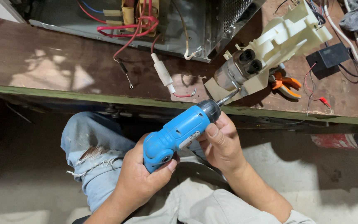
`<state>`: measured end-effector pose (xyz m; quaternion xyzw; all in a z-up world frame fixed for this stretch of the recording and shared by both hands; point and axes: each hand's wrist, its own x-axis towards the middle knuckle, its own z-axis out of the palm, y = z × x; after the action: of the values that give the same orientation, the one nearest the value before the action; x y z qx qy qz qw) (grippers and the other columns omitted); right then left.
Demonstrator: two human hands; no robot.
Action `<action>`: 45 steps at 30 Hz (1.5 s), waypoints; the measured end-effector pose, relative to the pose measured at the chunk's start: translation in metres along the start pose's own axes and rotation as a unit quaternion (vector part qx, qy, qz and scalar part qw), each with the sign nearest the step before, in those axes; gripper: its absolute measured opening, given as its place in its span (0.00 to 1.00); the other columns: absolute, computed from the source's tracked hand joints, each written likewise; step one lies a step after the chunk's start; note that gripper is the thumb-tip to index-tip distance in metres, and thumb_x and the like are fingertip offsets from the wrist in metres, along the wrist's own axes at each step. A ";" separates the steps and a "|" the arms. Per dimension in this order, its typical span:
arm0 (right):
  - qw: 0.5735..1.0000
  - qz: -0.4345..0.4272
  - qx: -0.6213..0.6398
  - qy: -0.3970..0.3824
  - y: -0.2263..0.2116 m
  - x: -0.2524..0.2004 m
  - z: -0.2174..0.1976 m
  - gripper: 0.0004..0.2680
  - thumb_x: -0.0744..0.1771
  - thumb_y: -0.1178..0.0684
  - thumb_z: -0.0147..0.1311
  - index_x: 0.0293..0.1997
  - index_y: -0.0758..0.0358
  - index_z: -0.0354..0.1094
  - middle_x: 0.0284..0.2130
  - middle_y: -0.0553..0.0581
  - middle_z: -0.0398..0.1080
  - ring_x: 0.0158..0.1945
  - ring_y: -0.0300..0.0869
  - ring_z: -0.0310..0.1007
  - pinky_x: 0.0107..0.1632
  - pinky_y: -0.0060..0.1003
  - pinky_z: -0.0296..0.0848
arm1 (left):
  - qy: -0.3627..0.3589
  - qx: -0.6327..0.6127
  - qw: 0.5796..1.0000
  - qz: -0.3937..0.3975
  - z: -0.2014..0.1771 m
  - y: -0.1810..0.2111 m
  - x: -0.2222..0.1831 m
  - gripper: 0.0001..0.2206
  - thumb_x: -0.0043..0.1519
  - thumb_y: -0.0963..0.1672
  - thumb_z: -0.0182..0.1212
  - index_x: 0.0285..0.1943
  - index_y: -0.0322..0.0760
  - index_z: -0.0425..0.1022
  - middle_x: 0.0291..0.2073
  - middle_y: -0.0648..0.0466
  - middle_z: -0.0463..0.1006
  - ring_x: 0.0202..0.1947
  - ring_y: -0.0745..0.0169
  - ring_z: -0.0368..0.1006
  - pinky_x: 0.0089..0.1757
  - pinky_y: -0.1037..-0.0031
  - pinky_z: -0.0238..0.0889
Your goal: The person removes a fan assembly from a microwave chassis, uses pliers to handle wiring, and uses a power screwdriver to disassemble components on the fan housing.
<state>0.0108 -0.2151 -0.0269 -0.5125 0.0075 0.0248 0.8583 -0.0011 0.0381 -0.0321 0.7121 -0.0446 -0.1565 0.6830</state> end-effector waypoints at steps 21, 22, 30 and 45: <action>0.843 -0.437 -0.308 -0.066 -0.167 0.029 -0.042 0.21 0.81 0.31 0.56 0.53 0.61 0.81 0.43 0.60 0.84 0.43 0.52 0.92 0.49 0.47 0.99 | 0.003 0.125 0.992 0.030 -0.017 0.015 0.015 0.24 0.54 0.49 0.85 0.60 0.50 0.84 0.34 0.62 0.90 0.31 0.65 0.79 0.41 0.69 0.77; 0.783 -0.430 -0.449 0.006 -0.169 0.042 -0.025 0.28 0.83 0.26 0.43 0.66 0.70 0.73 0.59 0.68 0.77 0.63 0.59 0.82 0.69 0.55 0.87 | 0.005 0.096 0.995 0.034 -0.012 0.016 0.013 0.22 0.55 0.48 0.84 0.58 0.49 0.85 0.35 0.62 0.89 0.33 0.67 0.79 0.41 0.71 0.77; 0.654 -0.384 -0.650 0.045 -0.144 0.085 -0.021 0.41 0.83 0.22 0.18 0.73 0.79 0.75 0.71 0.79 0.73 0.82 0.72 0.66 0.86 0.70 0.62 | 0.003 0.047 0.996 -0.074 0.010 0.030 -0.002 0.17 0.55 0.47 0.84 0.52 0.52 0.87 0.30 0.65 0.88 0.31 0.70 0.79 0.40 0.70 0.78; 0.696 -0.393 -0.597 0.063 -0.139 0.086 -0.008 0.37 0.83 0.25 0.22 0.70 0.77 0.75 0.67 0.70 0.71 0.82 0.64 0.65 0.88 0.63 0.61 | 0.036 0.021 0.997 -0.069 0.019 0.019 -0.008 0.16 0.55 0.45 0.84 0.51 0.47 0.88 0.30 0.60 0.83 0.29 0.66 0.72 0.36 0.67 0.75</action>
<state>0.1040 -0.2847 0.0887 -0.8739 -0.1573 -0.3477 0.3011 -0.0112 0.0213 -0.0118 0.7331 0.0255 -0.1763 0.6564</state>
